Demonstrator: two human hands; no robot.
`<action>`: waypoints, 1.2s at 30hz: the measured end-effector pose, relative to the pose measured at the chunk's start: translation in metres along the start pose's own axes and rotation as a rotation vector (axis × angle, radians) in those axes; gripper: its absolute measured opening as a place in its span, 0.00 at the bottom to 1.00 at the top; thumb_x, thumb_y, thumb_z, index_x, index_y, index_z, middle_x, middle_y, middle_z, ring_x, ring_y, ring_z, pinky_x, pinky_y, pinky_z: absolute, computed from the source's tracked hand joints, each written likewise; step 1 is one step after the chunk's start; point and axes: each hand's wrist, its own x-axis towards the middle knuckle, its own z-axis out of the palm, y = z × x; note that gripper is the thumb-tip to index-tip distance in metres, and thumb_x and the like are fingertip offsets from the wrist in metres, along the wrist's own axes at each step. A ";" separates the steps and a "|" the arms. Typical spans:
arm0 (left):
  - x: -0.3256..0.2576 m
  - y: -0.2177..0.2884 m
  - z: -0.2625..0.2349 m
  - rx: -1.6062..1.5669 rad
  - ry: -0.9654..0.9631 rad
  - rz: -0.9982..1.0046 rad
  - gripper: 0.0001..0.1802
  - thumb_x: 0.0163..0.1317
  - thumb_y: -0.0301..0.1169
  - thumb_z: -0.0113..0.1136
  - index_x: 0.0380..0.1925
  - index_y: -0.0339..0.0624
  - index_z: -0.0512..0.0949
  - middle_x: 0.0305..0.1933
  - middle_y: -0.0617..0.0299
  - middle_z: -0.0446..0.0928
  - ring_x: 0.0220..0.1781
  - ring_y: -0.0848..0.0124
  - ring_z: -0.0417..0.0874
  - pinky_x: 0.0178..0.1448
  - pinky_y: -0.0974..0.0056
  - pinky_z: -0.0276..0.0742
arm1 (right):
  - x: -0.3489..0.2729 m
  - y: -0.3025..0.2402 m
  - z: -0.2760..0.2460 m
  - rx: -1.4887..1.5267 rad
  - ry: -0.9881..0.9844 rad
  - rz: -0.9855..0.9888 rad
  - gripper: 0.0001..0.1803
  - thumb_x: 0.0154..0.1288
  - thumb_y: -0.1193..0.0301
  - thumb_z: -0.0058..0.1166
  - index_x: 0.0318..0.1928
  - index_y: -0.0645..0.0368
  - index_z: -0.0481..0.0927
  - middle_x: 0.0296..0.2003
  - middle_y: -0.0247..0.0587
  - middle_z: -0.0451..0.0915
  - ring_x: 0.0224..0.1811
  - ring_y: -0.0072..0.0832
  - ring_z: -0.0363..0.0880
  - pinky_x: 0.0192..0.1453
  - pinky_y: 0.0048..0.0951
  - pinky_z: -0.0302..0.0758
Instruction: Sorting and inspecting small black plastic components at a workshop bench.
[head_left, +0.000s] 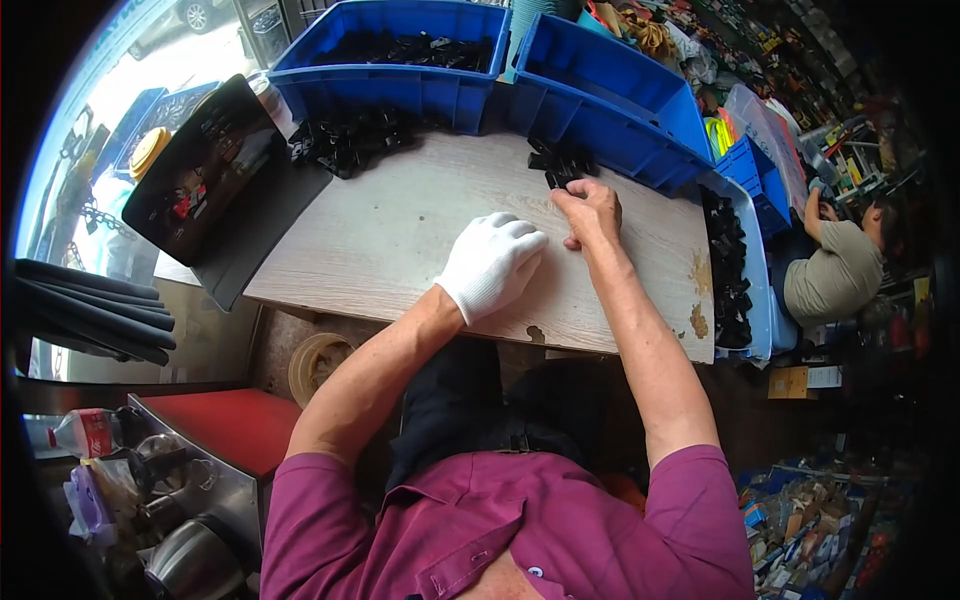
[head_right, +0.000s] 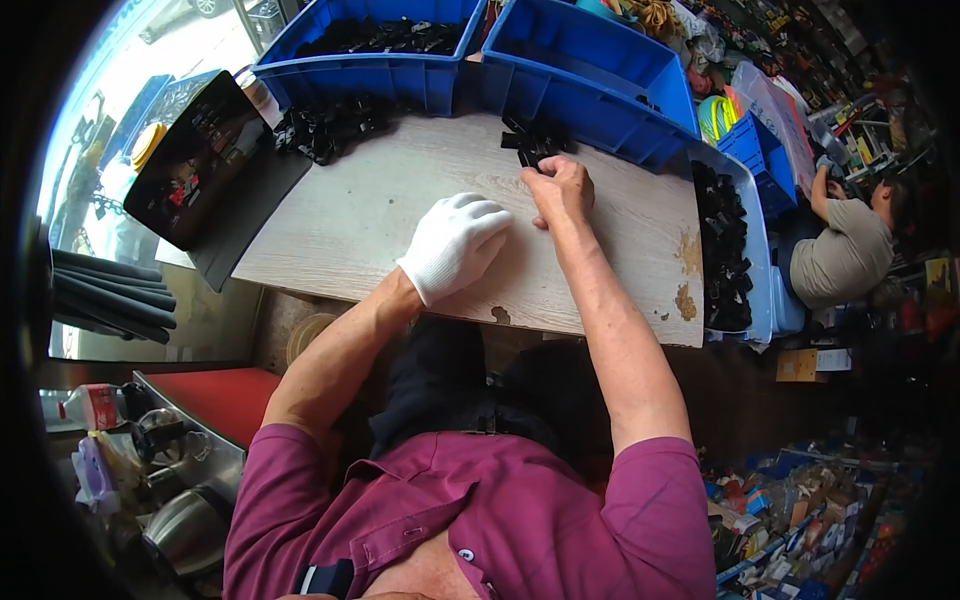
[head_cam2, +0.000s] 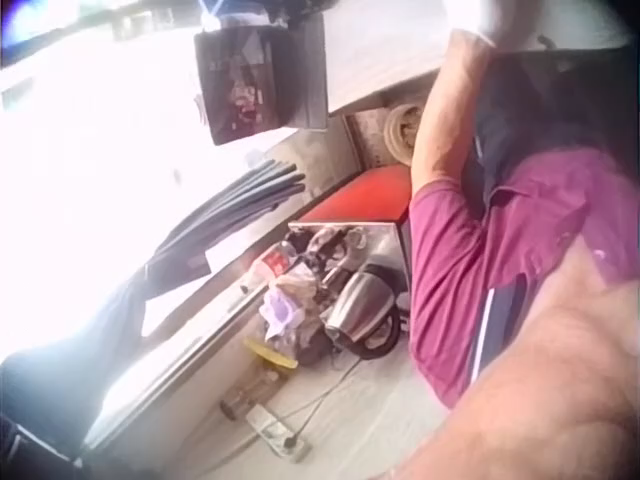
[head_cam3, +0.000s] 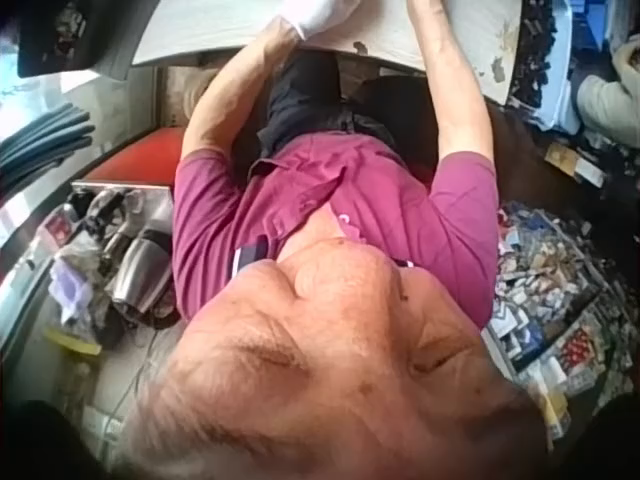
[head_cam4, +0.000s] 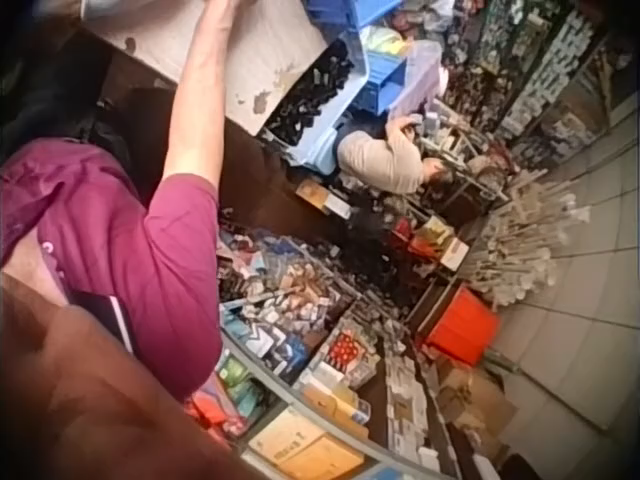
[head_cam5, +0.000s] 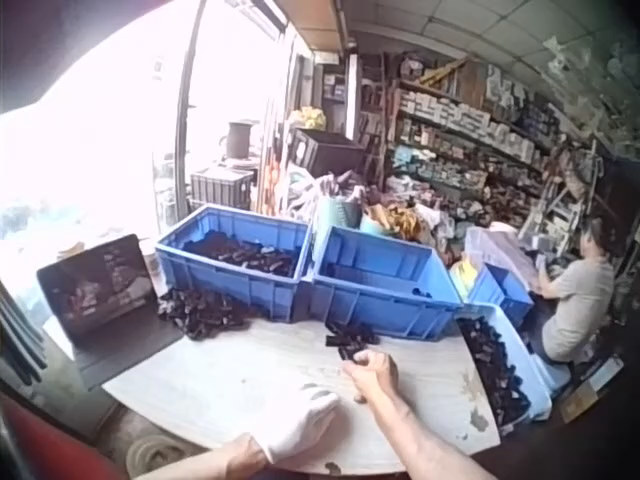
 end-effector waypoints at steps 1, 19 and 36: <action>0.001 0.000 -0.001 -0.061 0.036 -0.010 0.08 0.60 0.26 0.64 0.40 0.42 0.84 0.41 0.54 0.84 0.48 0.51 0.84 0.53 0.51 0.80 | 0.001 0.002 0.000 0.000 -0.006 -0.005 0.26 0.59 0.63 0.71 0.55 0.66 0.84 0.26 0.37 0.80 0.14 0.21 0.69 0.16 0.29 0.76; 0.049 -0.135 -0.027 0.757 0.113 -0.176 0.07 0.56 0.25 0.64 0.36 0.44 0.83 0.42 0.55 0.81 0.45 0.56 0.83 0.44 0.54 0.82 | -0.034 0.012 -0.025 0.164 -0.134 0.152 0.23 0.66 0.57 0.67 0.49 0.65 0.86 0.22 0.29 0.71 0.13 0.18 0.67 0.18 0.29 0.78; 0.052 -0.125 -0.044 0.427 -0.020 -0.316 0.12 0.69 0.31 0.56 0.42 0.43 0.88 0.38 0.48 0.86 0.40 0.48 0.88 0.50 0.48 0.84 | -0.037 0.014 -0.025 -0.036 -0.143 0.105 0.22 0.64 0.53 0.63 0.41 0.61 0.89 0.23 0.37 0.82 0.15 0.29 0.82 0.23 0.28 0.82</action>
